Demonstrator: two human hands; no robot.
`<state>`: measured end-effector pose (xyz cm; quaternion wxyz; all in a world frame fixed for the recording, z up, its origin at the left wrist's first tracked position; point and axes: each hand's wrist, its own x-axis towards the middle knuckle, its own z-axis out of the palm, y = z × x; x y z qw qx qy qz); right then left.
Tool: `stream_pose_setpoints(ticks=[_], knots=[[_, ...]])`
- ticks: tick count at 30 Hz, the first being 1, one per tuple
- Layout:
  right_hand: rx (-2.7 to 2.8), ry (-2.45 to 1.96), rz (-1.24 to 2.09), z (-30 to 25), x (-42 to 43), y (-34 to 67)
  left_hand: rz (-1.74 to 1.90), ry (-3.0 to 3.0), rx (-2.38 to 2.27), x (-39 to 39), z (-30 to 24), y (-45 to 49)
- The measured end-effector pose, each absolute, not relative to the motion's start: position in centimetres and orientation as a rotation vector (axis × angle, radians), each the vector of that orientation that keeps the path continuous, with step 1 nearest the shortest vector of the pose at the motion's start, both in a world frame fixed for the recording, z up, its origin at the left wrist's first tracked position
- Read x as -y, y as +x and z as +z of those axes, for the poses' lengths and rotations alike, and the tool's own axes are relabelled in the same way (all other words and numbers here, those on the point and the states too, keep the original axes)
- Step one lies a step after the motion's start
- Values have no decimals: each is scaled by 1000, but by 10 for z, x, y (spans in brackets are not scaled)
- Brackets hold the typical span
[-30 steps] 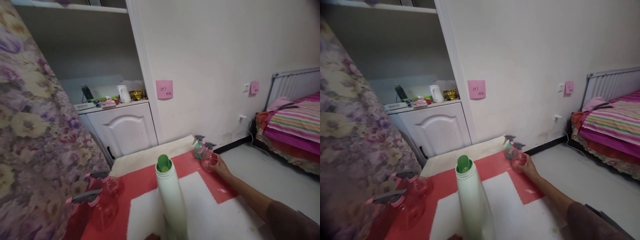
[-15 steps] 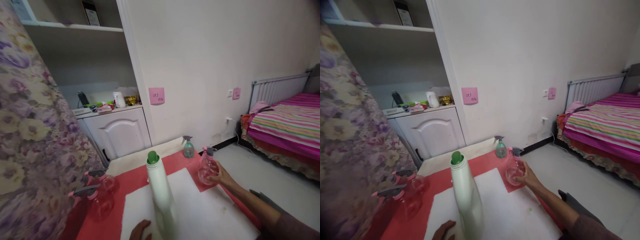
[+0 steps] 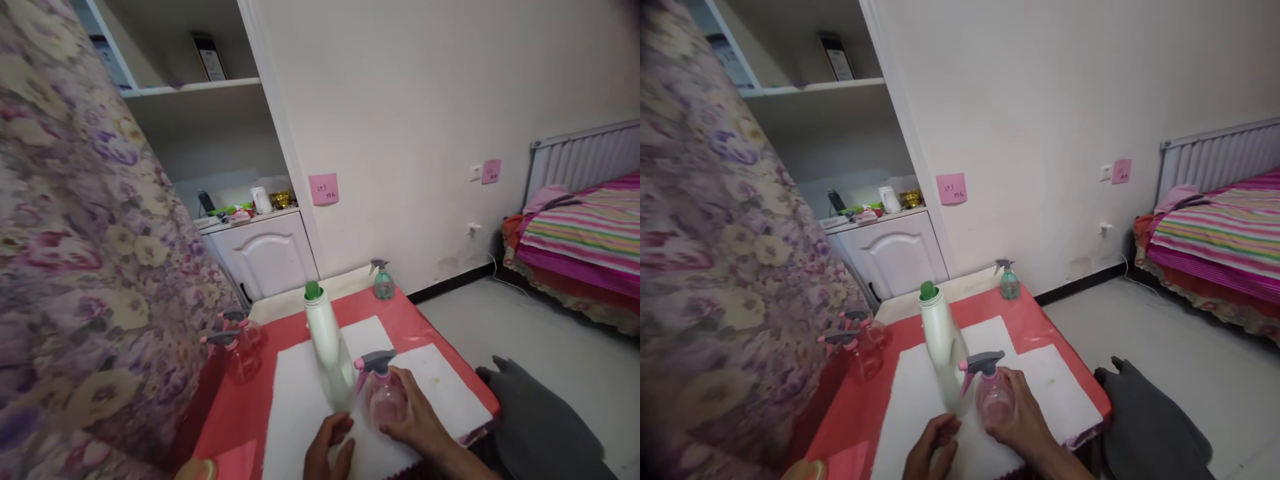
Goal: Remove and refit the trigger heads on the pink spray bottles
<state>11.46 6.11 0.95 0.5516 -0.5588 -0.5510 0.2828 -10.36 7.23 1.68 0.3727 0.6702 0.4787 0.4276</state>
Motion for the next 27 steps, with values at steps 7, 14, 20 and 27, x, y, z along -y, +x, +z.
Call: stream_pose_setpoints(ticks=[7,14,20,27], knots=[[1328,-1417,529,-30,-60,101,1364,1782,-1059,-58,-26,-37],[1343,-1376,629,-50,-54,112,1322,1731,-1102,-52,-26,-23],[1350,-1317,622,-61,-50,117,1252,1712,-1194,-50,-17,-17],[1396,-1233,415,-66,-37,113,1221,1627,-1198,-55,-6,-3]])
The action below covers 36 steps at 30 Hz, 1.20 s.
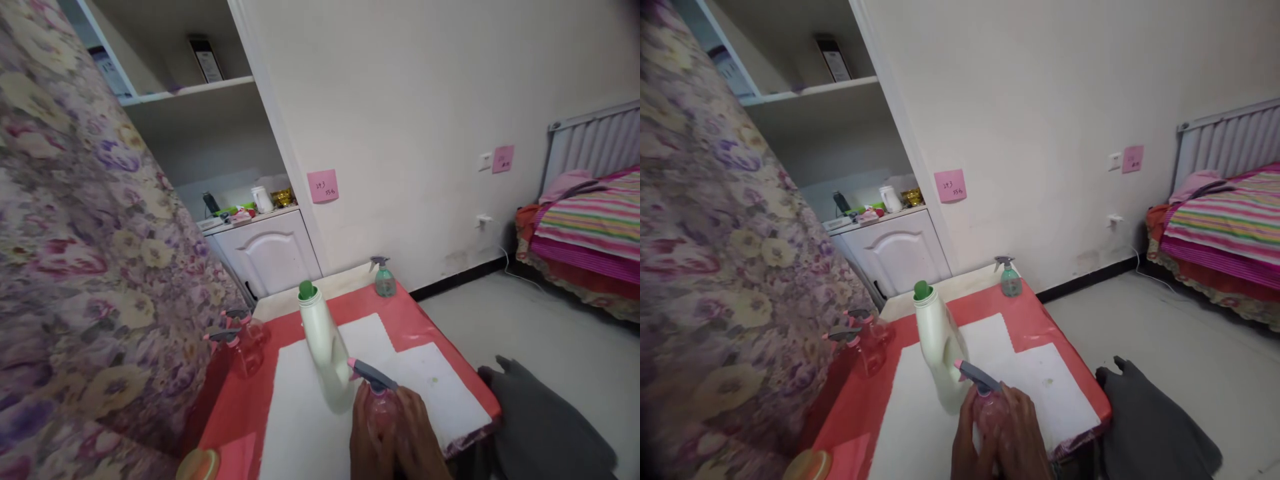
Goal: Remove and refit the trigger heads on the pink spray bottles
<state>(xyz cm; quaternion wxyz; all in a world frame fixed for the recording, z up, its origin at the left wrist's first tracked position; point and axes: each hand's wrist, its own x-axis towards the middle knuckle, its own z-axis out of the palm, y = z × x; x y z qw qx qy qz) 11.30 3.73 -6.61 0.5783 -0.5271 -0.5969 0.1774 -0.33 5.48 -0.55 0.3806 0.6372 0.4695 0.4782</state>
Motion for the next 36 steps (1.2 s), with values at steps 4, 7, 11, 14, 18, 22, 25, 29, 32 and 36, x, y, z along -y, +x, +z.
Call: stream_pose_setpoints(ticks=[4,7,11,14,18,22,25,29,32,36], knots=[[1356,-1258,447,-53,-33,114,1222,1547,-1155,-61,5,2],[1327,-1247,533,-46,-38,119,1224,1619,-1102,-69,10,0],[1316,-1208,579,-45,-48,125,1255,1703,-1097,-79,12,-5],[1309,-1171,600,-48,-53,126,1184,1743,-1085,-84,19,-10],[1285,-1176,600,-52,-53,128,969,1792,-1067,-88,37,-19],[1325,-1153,624,-52,-57,135,898,1824,-998,-92,49,-24],[1359,-1093,735,-49,-62,139,903,1836,-981,-92,47,-23],[1363,-924,925,-40,-64,138,991,1759,-1072,-90,47,-18],[1293,-929,960,-31,-61,133,1047,1691,-1113,-88,53,-14],[1224,-1029,909,-23,-59,127,1070,1682,-1063,-88,60,-11]])
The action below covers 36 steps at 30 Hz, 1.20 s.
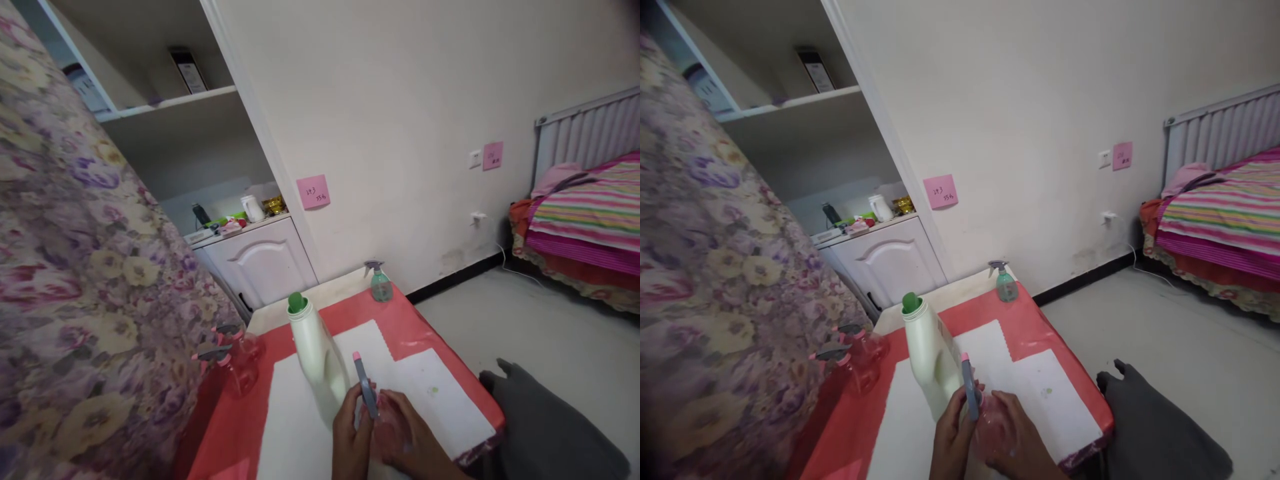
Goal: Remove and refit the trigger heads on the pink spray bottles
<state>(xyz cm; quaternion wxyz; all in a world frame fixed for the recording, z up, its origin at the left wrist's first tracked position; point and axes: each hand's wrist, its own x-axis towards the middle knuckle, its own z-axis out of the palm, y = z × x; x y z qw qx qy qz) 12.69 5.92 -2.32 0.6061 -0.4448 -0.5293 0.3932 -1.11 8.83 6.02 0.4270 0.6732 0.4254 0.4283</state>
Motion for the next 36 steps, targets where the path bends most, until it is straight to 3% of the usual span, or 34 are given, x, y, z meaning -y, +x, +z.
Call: stream_pose_setpoints(ticks=[8,16,22,29,36], knots=[[1205,-1078,900,-27,-61,123,1181,1543,-1111,-87,60,-2],[1177,-1066,813,-37,-69,113,1069,1473,-1040,-91,50,-9],[1252,-1041,893,-35,-67,122,1260,1350,-1172,-92,43,2],[1284,-1064,899,-26,-65,126,1140,1366,-1090,-89,46,-3],[1308,-1136,888,-21,-61,129,1344,1249,-1247,-94,28,6]])
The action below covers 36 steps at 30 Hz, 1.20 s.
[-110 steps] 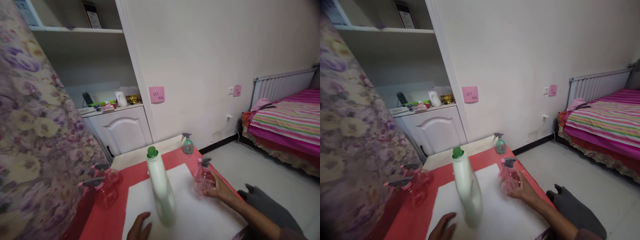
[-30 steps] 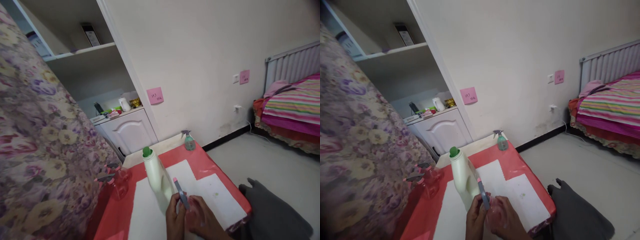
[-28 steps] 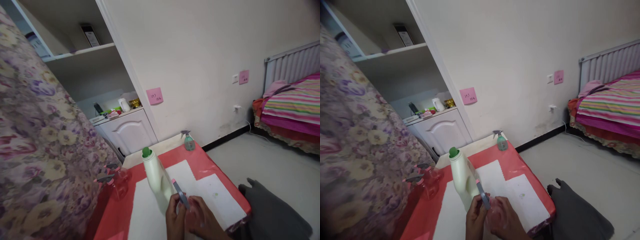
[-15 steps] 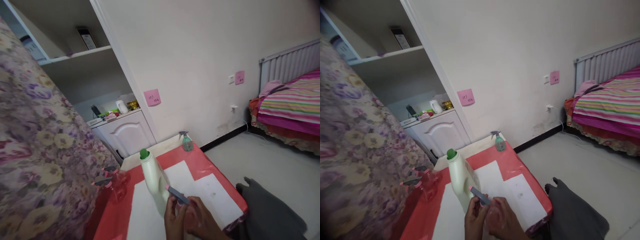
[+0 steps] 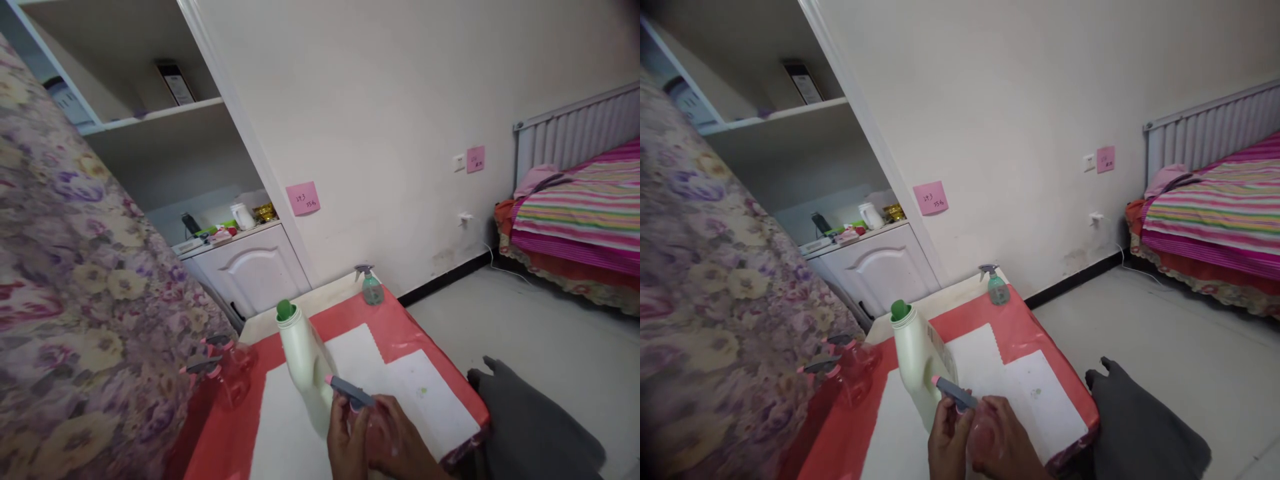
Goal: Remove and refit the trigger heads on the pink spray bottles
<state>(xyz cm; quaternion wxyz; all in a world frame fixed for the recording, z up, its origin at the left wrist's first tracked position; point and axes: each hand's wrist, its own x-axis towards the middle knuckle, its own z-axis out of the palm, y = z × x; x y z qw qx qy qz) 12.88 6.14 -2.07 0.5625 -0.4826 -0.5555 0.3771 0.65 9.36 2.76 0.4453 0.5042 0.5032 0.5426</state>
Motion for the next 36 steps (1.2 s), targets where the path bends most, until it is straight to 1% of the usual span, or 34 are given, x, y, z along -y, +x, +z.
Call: stream_pose_setpoints(ticks=[9,15,22,27,36], knots=[[1311,-1067,895,-26,-64,127,1225,1372,-1137,-85,44,2],[1307,-1090,890,-24,-64,128,1344,1237,-1233,-92,36,6],[1311,-1151,887,-26,-66,127,1390,1294,-1155,-89,27,9],[1294,-1125,883,-32,-68,125,1428,1226,-1180,-90,27,11],[1282,-1094,885,-32,-61,128,1267,1378,-1190,-77,54,9]])
